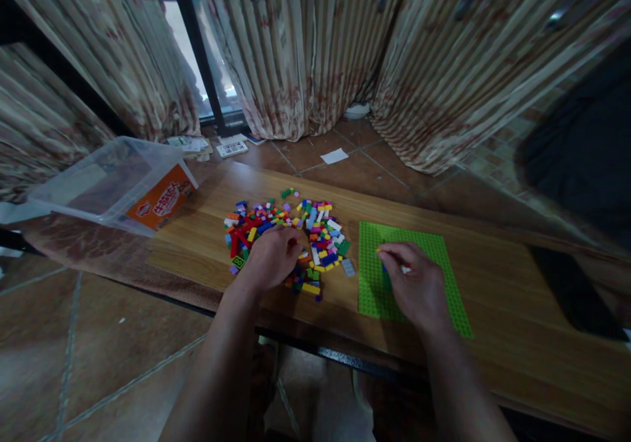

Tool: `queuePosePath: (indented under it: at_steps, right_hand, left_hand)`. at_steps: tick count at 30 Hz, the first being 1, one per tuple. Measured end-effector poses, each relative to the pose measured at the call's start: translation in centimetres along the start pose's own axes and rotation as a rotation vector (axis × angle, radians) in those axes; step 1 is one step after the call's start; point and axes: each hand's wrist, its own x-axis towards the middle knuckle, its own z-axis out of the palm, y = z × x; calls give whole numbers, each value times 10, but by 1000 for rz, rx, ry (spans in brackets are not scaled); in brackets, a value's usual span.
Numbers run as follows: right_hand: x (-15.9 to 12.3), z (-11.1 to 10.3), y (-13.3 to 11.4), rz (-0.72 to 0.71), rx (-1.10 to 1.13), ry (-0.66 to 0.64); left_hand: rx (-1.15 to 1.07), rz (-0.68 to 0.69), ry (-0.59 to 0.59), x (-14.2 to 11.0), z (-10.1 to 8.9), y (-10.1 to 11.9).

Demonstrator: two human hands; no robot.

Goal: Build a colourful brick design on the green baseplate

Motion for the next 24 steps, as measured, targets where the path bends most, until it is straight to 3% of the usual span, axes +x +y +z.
queuePosePath:
  at_steps: [2,5,9,16,24]
  right_hand:
    - [2,-13,17,97,-44,134]
    - [2,-26,40,214,-153,201]
    - [2,-27,54,246,-223,140]
    - [8,-16,53,188,-217,62]
    - [8,-18,58,145,-212,18]
  left_hand:
    - [-4,-8,1,0,0,0]
    - [-20,-15,-5,1,1,-1]
    - [-19,-15,-15,2,1,-1]
    - [19,-22,-25,2,1,0]
    - [30,-25,-25,3,-2,3]
